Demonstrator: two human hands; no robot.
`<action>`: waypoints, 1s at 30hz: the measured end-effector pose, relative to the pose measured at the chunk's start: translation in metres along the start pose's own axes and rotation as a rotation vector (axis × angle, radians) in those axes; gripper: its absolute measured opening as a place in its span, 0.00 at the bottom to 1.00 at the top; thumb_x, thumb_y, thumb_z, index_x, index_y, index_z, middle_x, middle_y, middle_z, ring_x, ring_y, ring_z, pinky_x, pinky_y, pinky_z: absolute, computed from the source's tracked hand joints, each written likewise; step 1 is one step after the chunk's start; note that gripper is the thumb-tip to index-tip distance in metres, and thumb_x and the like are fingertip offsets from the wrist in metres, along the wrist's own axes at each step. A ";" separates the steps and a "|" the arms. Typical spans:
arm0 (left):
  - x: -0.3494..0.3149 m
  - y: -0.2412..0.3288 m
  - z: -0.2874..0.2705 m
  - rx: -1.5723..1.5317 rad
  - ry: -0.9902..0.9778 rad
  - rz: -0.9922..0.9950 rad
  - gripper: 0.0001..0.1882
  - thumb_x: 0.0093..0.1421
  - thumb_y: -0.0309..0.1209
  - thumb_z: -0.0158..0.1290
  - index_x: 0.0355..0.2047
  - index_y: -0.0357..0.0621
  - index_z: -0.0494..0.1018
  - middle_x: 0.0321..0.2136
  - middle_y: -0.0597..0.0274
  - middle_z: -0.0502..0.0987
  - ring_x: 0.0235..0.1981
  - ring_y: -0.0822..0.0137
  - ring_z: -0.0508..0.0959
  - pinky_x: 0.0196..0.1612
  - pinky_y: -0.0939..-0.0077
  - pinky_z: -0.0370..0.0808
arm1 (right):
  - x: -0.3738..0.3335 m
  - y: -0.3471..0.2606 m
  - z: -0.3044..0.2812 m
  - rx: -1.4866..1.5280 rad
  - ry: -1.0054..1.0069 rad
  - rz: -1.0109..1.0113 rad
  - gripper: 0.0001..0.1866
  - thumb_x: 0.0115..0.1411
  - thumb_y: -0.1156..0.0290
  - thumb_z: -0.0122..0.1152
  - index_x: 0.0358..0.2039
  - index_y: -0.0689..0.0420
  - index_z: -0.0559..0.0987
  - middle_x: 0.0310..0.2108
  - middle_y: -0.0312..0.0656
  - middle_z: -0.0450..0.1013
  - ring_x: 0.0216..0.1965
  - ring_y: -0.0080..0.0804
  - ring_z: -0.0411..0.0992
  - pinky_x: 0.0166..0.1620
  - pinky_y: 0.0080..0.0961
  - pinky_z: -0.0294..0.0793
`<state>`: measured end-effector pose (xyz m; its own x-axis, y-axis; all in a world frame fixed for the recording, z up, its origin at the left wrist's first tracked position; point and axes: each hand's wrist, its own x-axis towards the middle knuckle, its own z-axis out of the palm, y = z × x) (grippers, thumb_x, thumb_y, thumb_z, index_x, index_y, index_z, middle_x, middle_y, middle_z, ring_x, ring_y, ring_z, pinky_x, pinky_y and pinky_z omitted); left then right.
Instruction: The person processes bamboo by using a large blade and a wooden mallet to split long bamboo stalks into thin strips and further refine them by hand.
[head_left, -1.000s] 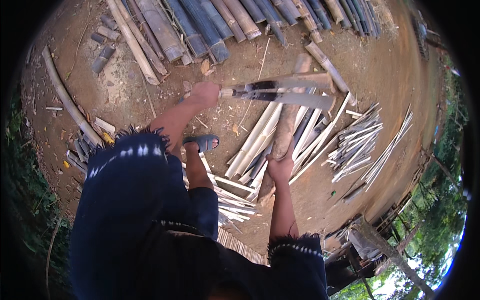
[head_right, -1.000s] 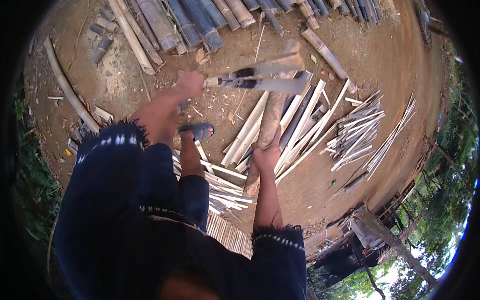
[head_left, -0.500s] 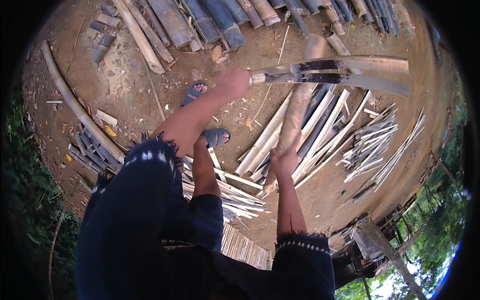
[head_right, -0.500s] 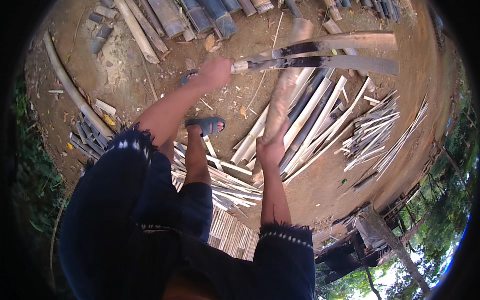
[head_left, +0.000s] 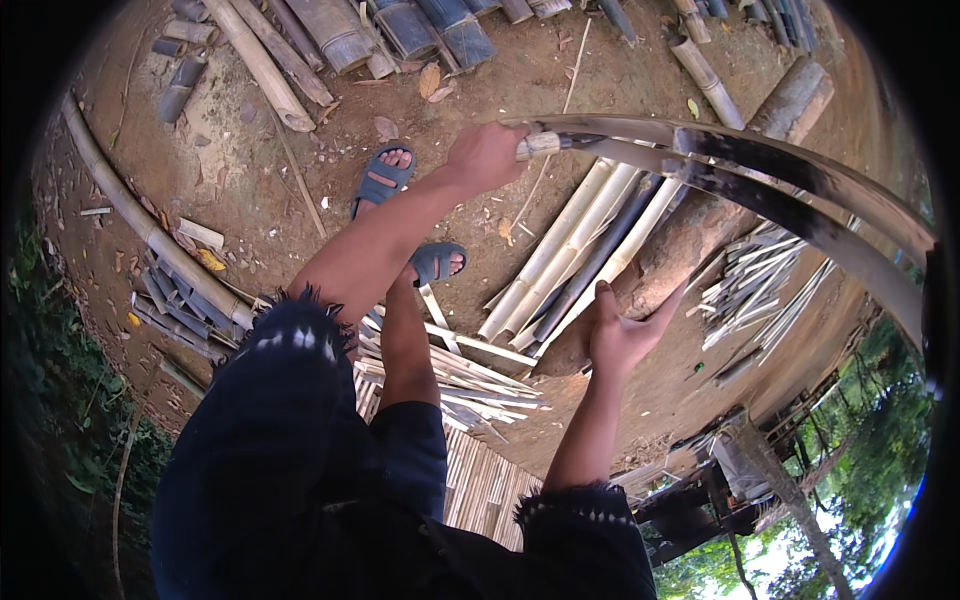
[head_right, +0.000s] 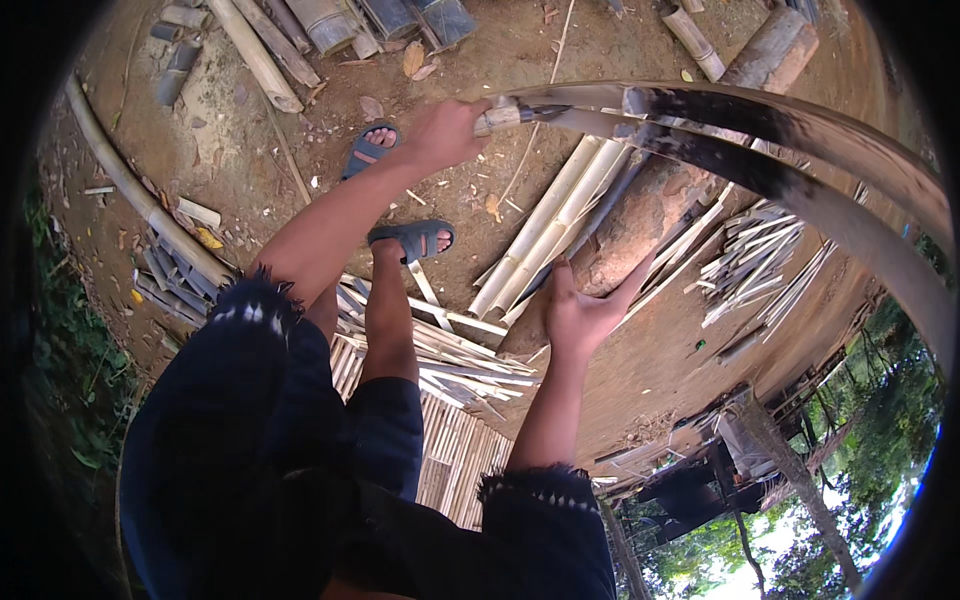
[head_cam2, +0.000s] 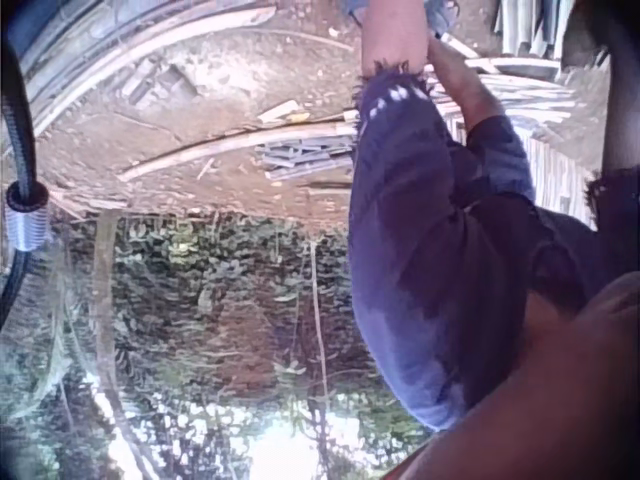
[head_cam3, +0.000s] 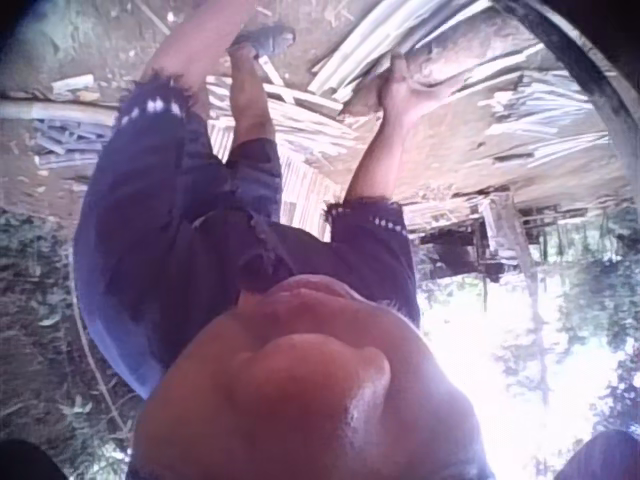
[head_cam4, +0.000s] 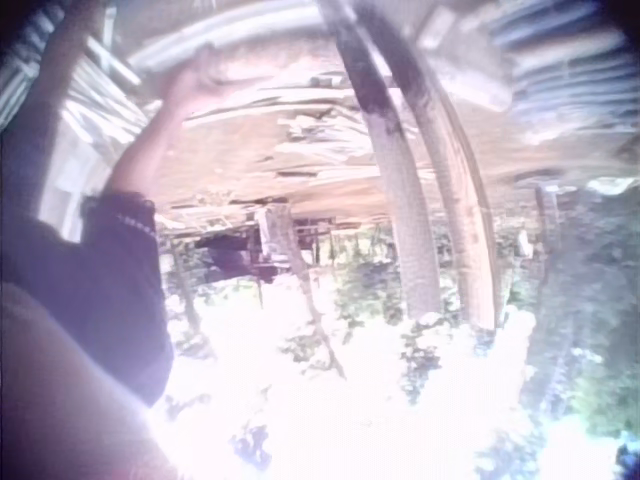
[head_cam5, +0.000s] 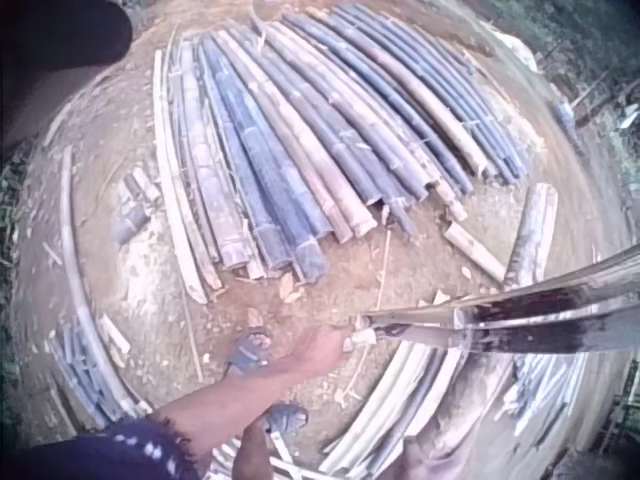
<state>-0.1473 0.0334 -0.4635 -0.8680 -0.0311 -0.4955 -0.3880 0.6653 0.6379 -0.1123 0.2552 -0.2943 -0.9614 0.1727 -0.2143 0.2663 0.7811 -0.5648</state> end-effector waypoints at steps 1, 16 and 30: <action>0.005 0.008 0.001 -0.027 0.015 0.037 0.24 0.54 0.39 0.62 0.52 0.52 0.76 0.31 0.50 0.82 0.34 0.49 0.83 0.39 0.54 0.80 | -0.003 -0.002 -0.002 -0.015 0.031 -0.007 0.57 0.45 0.76 0.71 0.71 0.67 0.48 0.68 0.60 0.55 0.67 0.48 0.57 0.70 0.37 0.53; 0.056 -0.033 0.061 -0.148 0.097 0.005 0.24 0.52 0.37 0.61 0.51 0.51 0.77 0.33 0.46 0.82 0.36 0.47 0.83 0.42 0.53 0.80 | 0.052 0.035 -0.027 -0.084 0.313 -0.221 0.60 0.44 0.64 0.80 0.70 0.68 0.51 0.66 0.59 0.57 0.62 0.48 0.64 0.68 0.43 0.61; 0.093 -0.031 0.060 0.067 -0.156 -0.175 0.18 0.55 0.33 0.59 0.46 0.43 0.80 0.41 0.50 0.83 0.44 0.53 0.83 0.47 0.59 0.79 | 0.063 0.099 0.063 -0.340 -0.195 -0.042 0.56 0.43 0.67 0.69 0.73 0.45 0.53 0.48 0.62 0.76 0.49 0.58 0.76 0.55 0.44 0.74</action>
<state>-0.1971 0.0549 -0.5649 -0.7288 -0.0381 -0.6837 -0.5023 0.7082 0.4961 -0.1423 0.3058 -0.4143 -0.9309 0.0446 -0.3626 0.1570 0.9451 -0.2867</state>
